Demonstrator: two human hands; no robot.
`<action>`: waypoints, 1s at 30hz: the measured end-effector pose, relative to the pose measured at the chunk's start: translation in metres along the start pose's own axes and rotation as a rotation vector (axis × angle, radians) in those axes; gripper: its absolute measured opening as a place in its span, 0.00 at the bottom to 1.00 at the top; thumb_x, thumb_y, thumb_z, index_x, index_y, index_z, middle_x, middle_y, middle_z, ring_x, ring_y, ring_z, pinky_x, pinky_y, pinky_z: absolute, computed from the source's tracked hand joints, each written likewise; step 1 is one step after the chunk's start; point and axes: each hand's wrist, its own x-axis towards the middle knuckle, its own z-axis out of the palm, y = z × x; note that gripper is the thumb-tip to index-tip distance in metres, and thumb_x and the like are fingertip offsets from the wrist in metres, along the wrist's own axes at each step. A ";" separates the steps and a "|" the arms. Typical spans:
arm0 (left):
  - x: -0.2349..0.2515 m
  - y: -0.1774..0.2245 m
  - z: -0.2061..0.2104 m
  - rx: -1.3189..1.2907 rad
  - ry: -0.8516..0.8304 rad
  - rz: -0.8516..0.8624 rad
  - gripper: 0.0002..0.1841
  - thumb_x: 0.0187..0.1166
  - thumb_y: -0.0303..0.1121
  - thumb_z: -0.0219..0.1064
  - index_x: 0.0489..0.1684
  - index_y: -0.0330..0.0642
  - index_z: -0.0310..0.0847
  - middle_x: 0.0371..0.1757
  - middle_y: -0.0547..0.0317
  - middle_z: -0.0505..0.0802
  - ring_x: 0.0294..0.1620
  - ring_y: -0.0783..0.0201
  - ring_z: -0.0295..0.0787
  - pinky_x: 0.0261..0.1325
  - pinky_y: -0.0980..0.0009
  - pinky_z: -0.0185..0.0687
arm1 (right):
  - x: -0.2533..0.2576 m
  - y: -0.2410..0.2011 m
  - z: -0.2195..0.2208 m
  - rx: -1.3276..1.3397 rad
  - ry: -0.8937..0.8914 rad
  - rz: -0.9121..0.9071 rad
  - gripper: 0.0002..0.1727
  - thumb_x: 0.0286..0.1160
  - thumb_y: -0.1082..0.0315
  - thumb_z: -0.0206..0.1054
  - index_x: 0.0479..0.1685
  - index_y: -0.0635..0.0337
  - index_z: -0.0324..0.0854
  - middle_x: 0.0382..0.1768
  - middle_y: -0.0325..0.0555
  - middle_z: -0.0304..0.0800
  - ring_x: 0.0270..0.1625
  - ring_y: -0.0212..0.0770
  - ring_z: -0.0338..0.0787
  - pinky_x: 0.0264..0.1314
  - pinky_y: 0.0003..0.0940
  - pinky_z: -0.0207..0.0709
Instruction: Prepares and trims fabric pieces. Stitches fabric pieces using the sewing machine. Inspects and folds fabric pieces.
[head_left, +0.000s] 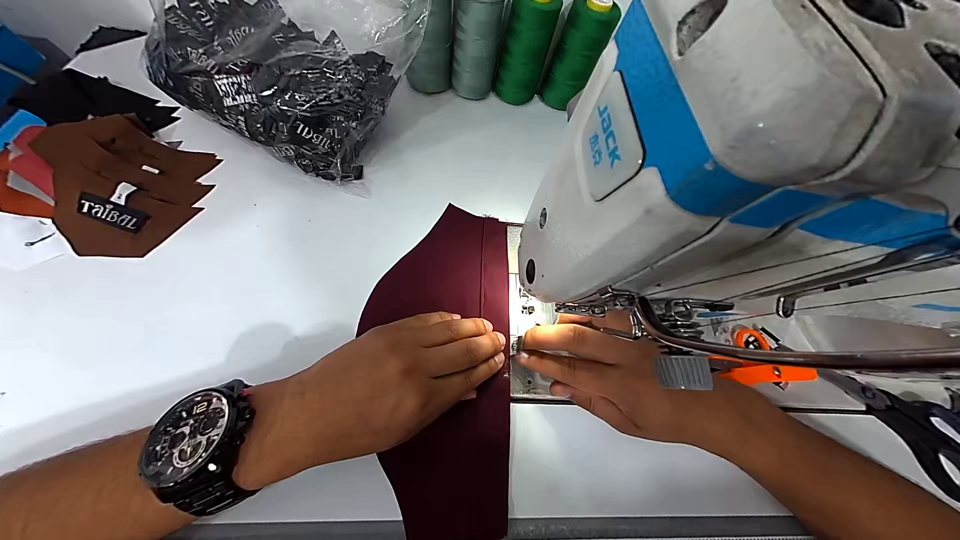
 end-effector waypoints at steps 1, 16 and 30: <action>0.000 0.000 0.000 0.001 0.000 -0.001 0.19 0.92 0.37 0.52 0.66 0.45 0.89 0.71 0.60 0.90 0.80 0.62 0.80 0.84 0.68 0.70 | 0.000 0.000 0.001 0.001 0.002 -0.002 0.21 0.92 0.49 0.51 0.64 0.40 0.89 0.69 0.34 0.88 0.72 0.33 0.83 0.73 0.36 0.77; 0.004 0.003 -0.001 0.030 -0.006 0.003 0.19 0.91 0.35 0.51 0.63 0.45 0.90 0.68 0.59 0.91 0.76 0.61 0.83 0.82 0.67 0.73 | 0.005 -0.003 0.001 -0.041 -0.001 -0.005 0.21 0.91 0.50 0.52 0.63 0.41 0.90 0.69 0.35 0.88 0.70 0.34 0.85 0.68 0.35 0.80; 0.002 -0.003 -0.001 -0.009 -0.045 -0.017 0.22 0.92 0.47 0.48 0.66 0.52 0.87 0.73 0.65 0.88 0.82 0.62 0.75 0.88 0.62 0.63 | 0.009 -0.001 0.003 0.039 -0.001 0.004 0.21 0.92 0.52 0.50 0.67 0.42 0.88 0.70 0.35 0.87 0.73 0.32 0.82 0.69 0.33 0.79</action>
